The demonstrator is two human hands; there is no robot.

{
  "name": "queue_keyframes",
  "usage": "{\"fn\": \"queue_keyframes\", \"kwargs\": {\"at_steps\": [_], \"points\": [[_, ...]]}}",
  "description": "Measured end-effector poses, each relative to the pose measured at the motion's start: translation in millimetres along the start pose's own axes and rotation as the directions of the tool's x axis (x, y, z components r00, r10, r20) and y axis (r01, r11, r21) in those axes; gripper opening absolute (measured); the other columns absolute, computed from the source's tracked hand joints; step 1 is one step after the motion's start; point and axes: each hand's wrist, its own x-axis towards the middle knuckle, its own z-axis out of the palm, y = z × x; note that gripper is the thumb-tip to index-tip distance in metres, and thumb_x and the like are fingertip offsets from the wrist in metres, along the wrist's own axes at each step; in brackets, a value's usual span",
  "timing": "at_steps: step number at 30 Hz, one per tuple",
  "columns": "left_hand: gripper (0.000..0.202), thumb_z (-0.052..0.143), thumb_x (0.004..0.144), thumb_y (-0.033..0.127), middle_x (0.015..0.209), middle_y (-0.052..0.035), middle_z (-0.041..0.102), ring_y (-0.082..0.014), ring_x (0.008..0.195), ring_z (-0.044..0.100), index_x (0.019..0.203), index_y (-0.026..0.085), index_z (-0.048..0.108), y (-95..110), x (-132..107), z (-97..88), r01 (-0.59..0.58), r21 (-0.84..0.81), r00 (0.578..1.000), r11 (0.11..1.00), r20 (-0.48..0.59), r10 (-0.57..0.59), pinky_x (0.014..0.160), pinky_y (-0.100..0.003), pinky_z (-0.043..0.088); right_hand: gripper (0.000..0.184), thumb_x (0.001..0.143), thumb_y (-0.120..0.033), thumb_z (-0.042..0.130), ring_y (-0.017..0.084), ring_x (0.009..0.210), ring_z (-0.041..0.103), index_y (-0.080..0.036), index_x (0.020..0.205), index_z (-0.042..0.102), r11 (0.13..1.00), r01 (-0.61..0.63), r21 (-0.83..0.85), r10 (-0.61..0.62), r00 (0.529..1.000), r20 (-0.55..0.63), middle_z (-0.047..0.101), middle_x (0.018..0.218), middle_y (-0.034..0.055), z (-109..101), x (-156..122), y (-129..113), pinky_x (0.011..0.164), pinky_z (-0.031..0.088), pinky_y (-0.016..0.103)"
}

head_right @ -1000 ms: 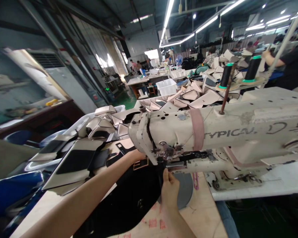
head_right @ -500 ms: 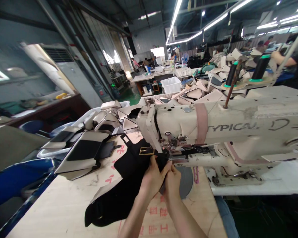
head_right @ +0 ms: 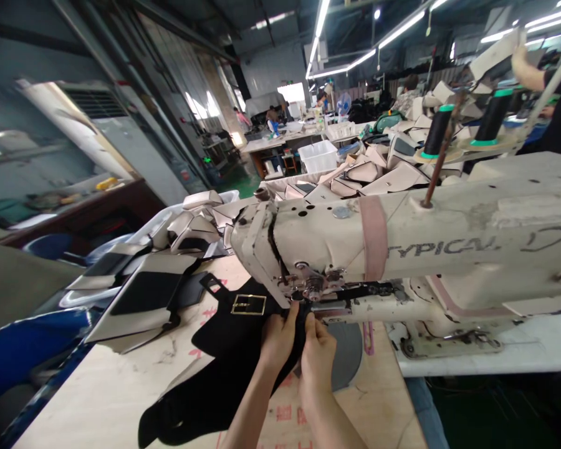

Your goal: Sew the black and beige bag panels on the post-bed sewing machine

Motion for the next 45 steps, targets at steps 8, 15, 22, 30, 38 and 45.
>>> {"fn": "queue_keyframes", "kwargs": {"at_steps": [8,15,22,30,38,45], "points": [[0.058,0.023,0.085,0.053,0.084,-0.0195,0.066,-0.0273,0.087,0.061,0.075,0.010,0.062,11.3,-2.8,-0.1,0.066,0.037,0.997,0.997,-0.054,-0.064,0.067,-0.030,0.042,0.043,0.060,-0.047,0.067,0.017,0.061,0.057,-0.009,0.081,0.068,0.997,-0.059,0.051,0.061,0.998,-0.023,0.066,0.066,0.0073,0.6,-4.8,-13.0,0.054,0.043,0.025],[0.049,0.032,0.085,0.046,0.081,-0.0170,0.067,-0.0235,0.085,0.062,0.076,0.010,0.063,11.9,-2.5,-0.4,0.035,0.054,0.988,0.998,-0.150,-0.026,0.068,-0.026,0.041,0.043,0.057,-0.047,0.069,0.014,0.051,0.052,-0.009,0.078,0.069,0.999,-0.037,-0.016,0.037,0.999,-0.039,0.062,0.057,0.0042,-2.3,-1.9,-12.1,0.046,0.038,0.022],[0.048,0.034,0.085,0.046,0.075,-0.0135,0.067,-0.0208,0.078,0.064,0.072,0.011,0.064,10.0,-4.9,1.7,0.008,0.093,0.983,0.996,-0.183,0.009,0.061,-0.024,0.039,0.039,0.060,-0.047,0.068,0.012,0.051,0.049,-0.010,0.073,0.068,1.000,-0.010,-0.013,0.010,1.000,0.004,0.061,0.056,0.0025,-5.0,-3.4,-11.8,0.045,0.035,0.021],[0.047,0.035,0.085,0.044,0.076,-0.0136,0.067,-0.0216,0.079,0.063,0.072,0.011,0.064,14.9,-4.0,0.5,0.039,0.177,0.978,0.983,-0.210,-0.001,0.063,-0.025,0.039,0.037,0.060,-0.047,0.068,0.009,0.044,0.041,-0.011,0.065,0.064,1.000,-0.006,-0.022,0.006,1.000,-0.015,0.053,0.048,-0.0009,-3.3,-3.9,-13.1,0.041,0.029,0.020],[0.046,0.035,0.085,0.042,0.076,-0.0139,0.068,-0.0218,0.079,0.063,0.072,0.010,0.064,15.0,-3.7,-0.3,0.067,0.163,0.982,0.984,-0.188,-0.035,0.064,-0.025,0.040,0.043,0.063,-0.053,0.063,0.008,0.039,0.034,-0.011,0.068,0.065,0.995,-0.022,-0.098,0.018,0.999,-0.033,0.048,0.044,-0.0025,-4.8,-0.9,-9.9,0.038,0.023,0.021],[0.047,0.034,0.085,0.044,0.079,-0.0147,0.068,-0.0217,0.080,0.063,0.076,0.010,0.065,14.4,-0.3,-3.0,0.032,0.139,0.987,0.990,-0.162,-0.009,0.062,-0.024,0.039,0.039,0.059,-0.051,0.067,0.007,0.039,0.031,-0.013,0.056,0.057,0.992,0.013,-0.123,-0.019,0.998,-0.052,0.041,0.041,-0.0052,-4.8,-1.7,-15.2,0.037,0.023,0.021]]}}
